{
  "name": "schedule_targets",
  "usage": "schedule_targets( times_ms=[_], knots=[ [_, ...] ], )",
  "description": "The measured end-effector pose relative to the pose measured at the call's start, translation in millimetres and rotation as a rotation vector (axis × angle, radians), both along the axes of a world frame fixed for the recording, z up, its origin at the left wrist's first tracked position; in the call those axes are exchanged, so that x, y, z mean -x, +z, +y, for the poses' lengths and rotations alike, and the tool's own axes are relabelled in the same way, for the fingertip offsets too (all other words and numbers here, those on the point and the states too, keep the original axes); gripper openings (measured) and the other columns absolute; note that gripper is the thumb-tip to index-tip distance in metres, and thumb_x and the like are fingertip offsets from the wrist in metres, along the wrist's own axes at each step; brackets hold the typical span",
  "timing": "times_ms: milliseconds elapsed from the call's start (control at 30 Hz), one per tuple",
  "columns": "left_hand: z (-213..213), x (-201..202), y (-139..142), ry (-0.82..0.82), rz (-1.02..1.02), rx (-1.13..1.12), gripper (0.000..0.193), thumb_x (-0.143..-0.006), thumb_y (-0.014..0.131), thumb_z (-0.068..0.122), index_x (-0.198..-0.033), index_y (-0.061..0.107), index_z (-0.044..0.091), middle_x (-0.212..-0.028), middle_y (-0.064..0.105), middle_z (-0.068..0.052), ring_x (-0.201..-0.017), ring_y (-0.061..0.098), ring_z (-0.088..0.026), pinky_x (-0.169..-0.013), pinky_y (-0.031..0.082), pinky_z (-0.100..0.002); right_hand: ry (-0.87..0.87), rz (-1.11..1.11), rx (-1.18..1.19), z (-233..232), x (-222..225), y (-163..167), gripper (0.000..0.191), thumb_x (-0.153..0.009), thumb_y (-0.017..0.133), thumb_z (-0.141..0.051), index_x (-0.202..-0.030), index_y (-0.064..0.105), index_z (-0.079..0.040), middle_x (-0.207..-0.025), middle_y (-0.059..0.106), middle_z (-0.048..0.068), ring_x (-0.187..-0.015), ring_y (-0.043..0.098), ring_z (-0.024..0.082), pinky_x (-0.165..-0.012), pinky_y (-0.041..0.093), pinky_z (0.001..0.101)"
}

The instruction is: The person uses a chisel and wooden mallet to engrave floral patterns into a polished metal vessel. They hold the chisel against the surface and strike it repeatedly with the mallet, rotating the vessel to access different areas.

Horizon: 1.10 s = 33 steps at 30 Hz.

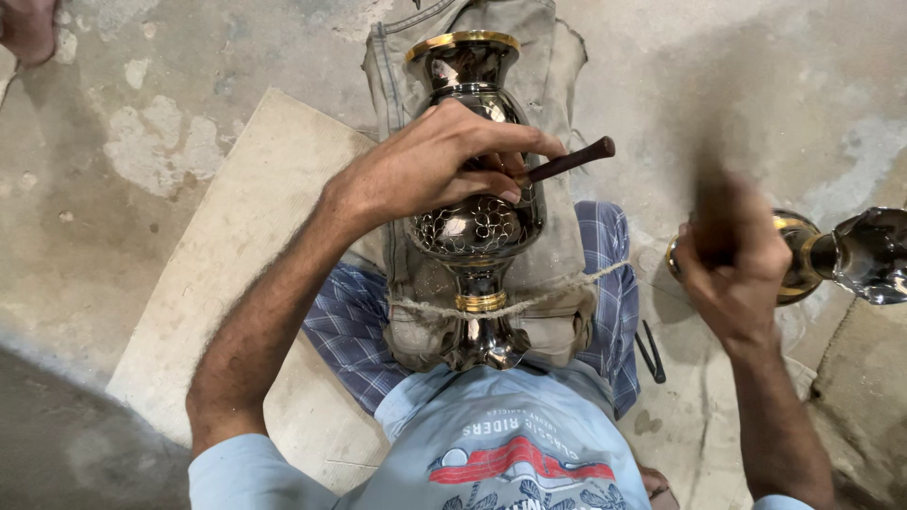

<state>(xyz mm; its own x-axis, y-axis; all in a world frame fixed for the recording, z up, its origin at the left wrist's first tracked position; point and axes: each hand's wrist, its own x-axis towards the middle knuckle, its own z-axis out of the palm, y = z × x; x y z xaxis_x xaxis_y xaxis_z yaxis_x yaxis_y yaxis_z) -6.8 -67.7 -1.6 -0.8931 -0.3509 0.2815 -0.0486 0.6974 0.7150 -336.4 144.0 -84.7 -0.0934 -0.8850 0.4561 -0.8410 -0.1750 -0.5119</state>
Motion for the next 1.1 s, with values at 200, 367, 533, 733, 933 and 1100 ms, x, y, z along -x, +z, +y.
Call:
schedule_targets(
  times_ms=[200,367,533,733,933,1100],
  knots=[
    [2.8,-1.4,4.3,0.027,-0.036,-0.018,0.049,-0.090,0.078,0.019,-0.136,0.064,0.015,-0.096,0.081,-0.006,-0.090,0.080,-0.018,-0.083,0.065,-0.037,0.048,-0.144,0.081,-7.7,-4.8,3.1,0.054,-0.101,0.070,0.005,-0.151,0.049,-0.004,-0.107,0.069,0.010,-0.091,0.070,0.017,-0.078,0.064,0.0299],
    [5.0,-2.6,6.2,0.041,-0.035,-0.058,0.049,-0.091,0.076,0.018,-0.138,0.063,0.016,-0.098,0.081,-0.006,-0.093,0.080,-0.017,-0.086,0.066,-0.034,0.031,-0.091,0.115,-13.6,-8.3,11.1,0.055,-0.104,0.071,0.006,-0.153,0.048,-0.005,-0.107,0.066,0.010,-0.089,0.067,0.016,-0.078,0.063,0.0300],
    [6.6,-4.9,7.1,0.054,-0.035,-0.070,0.048,-0.092,0.078,0.015,-0.138,0.062,0.013,-0.101,0.081,-0.007,-0.094,0.080,-0.018,-0.087,0.065,-0.035,0.029,0.111,0.007,-24.8,-4.5,17.9,0.059,-0.096,0.070,0.008,-0.153,0.057,-0.004,-0.097,0.067,0.009,-0.071,0.063,0.017,-0.057,0.058,0.0297],
    [11.8,-8.4,4.7,0.095,-0.017,-0.120,0.049,-0.091,0.076,0.012,-0.138,0.062,0.013,-0.104,0.080,-0.008,-0.095,0.080,-0.017,-0.090,0.066,-0.035,0.141,-0.212,0.055,-31.0,-4.2,24.2,0.056,-0.103,0.068,0.004,-0.154,0.047,-0.005,-0.109,0.069,0.007,-0.080,0.068,0.013,-0.067,0.063,0.0259],
    [16.7,-12.0,-2.3,0.167,0.004,-0.142,0.048,-0.092,0.075,0.014,-0.138,0.062,0.016,-0.099,0.081,-0.006,-0.094,0.080,-0.016,-0.085,0.068,-0.038,0.157,-0.221,0.025,-38.9,-4.5,42.4,0.047,-0.105,0.068,0.007,-0.148,0.053,-0.005,-0.107,0.070,0.010,-0.086,0.070,0.017,-0.074,0.065,0.0277],
    [19.6,-12.5,-5.9,0.227,0.003,-0.171,0.049,-0.092,0.076,0.016,-0.138,0.062,0.015,-0.104,0.081,-0.006,-0.093,0.080,-0.017,-0.083,0.067,-0.038,0.078,0.355,0.111,-52.1,-5.9,68.3,0.056,-0.085,0.071,0.015,-0.138,0.057,0.006,-0.099,0.073,0.022,-0.071,0.068,0.026,-0.057,0.060,0.0365]
  ],
)
